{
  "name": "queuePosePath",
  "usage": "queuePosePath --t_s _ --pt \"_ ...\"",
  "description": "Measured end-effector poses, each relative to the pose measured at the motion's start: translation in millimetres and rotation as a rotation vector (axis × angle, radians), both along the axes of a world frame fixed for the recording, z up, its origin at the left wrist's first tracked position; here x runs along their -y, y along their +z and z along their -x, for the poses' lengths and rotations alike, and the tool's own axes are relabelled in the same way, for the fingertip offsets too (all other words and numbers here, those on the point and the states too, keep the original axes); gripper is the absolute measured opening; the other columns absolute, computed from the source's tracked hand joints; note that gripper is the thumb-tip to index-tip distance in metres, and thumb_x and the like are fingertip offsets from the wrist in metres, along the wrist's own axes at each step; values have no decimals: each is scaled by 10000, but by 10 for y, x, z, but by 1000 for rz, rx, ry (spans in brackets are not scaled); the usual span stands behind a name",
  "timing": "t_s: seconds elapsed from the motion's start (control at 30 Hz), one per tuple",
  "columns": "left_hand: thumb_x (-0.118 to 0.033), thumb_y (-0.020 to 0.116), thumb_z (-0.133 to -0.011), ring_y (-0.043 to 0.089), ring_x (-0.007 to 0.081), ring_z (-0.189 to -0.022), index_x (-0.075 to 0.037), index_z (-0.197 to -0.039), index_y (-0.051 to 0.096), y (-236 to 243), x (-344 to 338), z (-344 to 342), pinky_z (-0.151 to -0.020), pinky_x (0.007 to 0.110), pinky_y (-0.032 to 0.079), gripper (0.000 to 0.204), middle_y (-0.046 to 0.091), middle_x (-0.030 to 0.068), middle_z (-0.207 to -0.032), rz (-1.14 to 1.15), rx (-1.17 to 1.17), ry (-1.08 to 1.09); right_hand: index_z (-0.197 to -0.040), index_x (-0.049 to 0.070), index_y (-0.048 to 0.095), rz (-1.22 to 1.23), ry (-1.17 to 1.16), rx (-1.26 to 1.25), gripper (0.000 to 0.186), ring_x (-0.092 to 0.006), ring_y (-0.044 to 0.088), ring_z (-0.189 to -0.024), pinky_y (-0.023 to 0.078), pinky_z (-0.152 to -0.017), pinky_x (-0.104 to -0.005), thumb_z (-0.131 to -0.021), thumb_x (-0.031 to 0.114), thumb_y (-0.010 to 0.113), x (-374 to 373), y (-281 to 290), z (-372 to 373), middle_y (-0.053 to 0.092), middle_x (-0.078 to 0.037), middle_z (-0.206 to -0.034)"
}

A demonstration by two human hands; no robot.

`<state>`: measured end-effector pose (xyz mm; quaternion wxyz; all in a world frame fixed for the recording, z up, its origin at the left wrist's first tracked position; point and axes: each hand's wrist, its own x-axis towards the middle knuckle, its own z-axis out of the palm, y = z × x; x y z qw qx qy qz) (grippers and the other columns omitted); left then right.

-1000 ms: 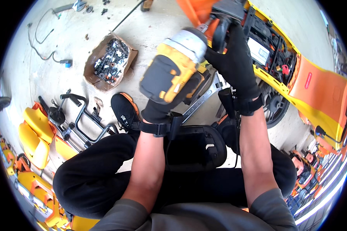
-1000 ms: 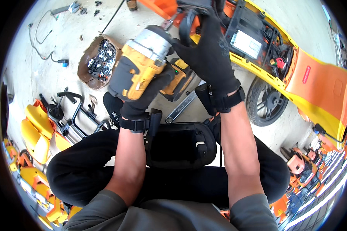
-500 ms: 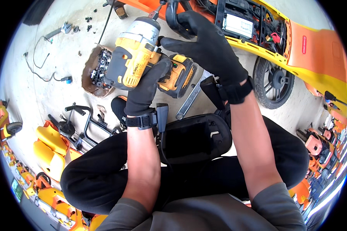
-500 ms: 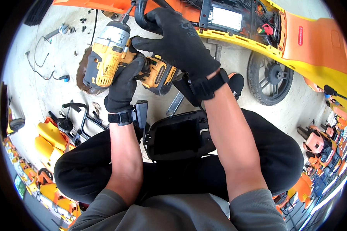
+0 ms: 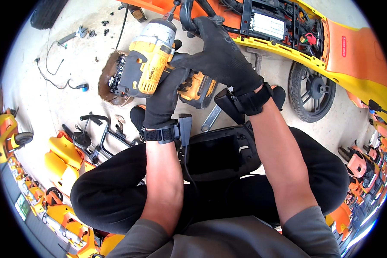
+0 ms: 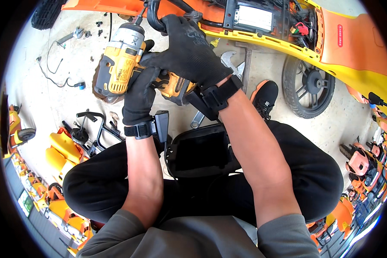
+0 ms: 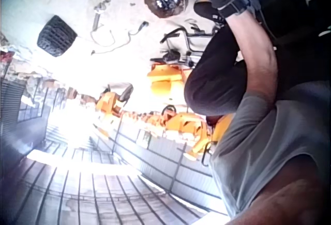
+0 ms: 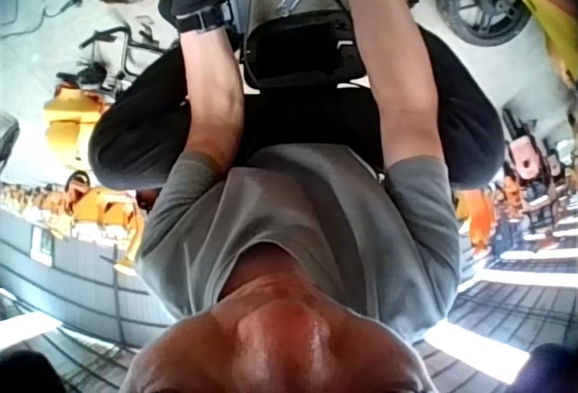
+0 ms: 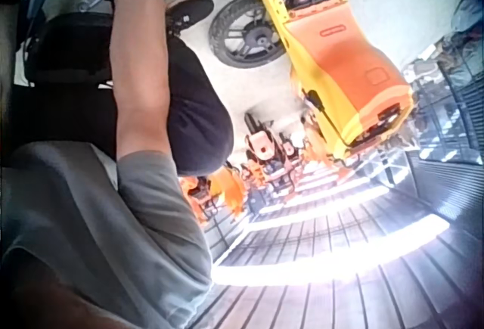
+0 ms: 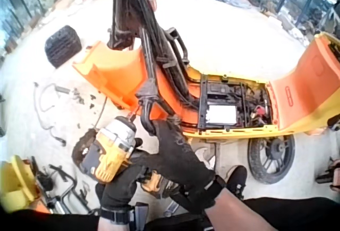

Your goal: The person uses an impact driver to remove bolts from the side panel of a motorcycle, then reaches into a box for small parts.

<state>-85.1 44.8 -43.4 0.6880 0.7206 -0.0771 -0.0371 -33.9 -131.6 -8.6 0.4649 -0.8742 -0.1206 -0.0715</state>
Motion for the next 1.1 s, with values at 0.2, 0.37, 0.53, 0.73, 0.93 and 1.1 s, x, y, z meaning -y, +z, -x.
queuePosePath --t_s 0.2,0.37,0.53,0.73,0.93,1.1 --pt "34 571 -894 668 221 -1019 -1 -1160 675 160 5 -35 -906 335 525 287 693 119 -1126 75 -123 19 -1206 8 539 -41 48 -220 720 -247 571 -1034 469 -900 -385 -694 374 889 14 100 10 573 -143 -1074" --pt "-43 692 -860 673 176 -941 6 -1124 669 231 184 3 -825 328 542 270 693 85 -1067 132 -132 229 -1239 18 526 -69 61 -193 699 -247 564 -1105 465 -938 -392 -721 334 873 61 27 -9 567 -144 -1154" --pt "-46 710 -844 670 173 -910 8 -1113 660 215 215 75 -803 323 543 279 684 78 -1036 -48 8 314 -1178 13 519 -164 82 -166 617 -282 549 -1080 452 -908 -410 -745 311 842 91 10 -16 571 -164 -1113" --pt "-15 612 -918 674 228 -1004 5 -1097 711 293 247 97 -868 340 546 205 682 118 -1110 -98 -5 305 -1143 13 522 -208 77 -179 564 -302 540 -1042 448 -880 -415 -764 311 815 95 81 4 567 -169 -1078" --pt "-28 642 -915 669 193 -1004 18 -1100 703 294 289 105 -867 322 542 200 684 105 -1114 24 -99 336 -1157 -2 524 -188 90 -166 577 -298 537 -1053 451 -901 -417 -762 300 819 114 44 -10 556 -174 -1092" --pt "-47 731 -839 672 156 -887 17 -1053 682 368 269 42 -756 308 543 228 694 71 -994 156 -204 380 -1281 -4 460 -193 -63 -76 680 -325 515 -1143 445 -961 -434 -749 203 828 85 5 -4 518 -187 -1198"
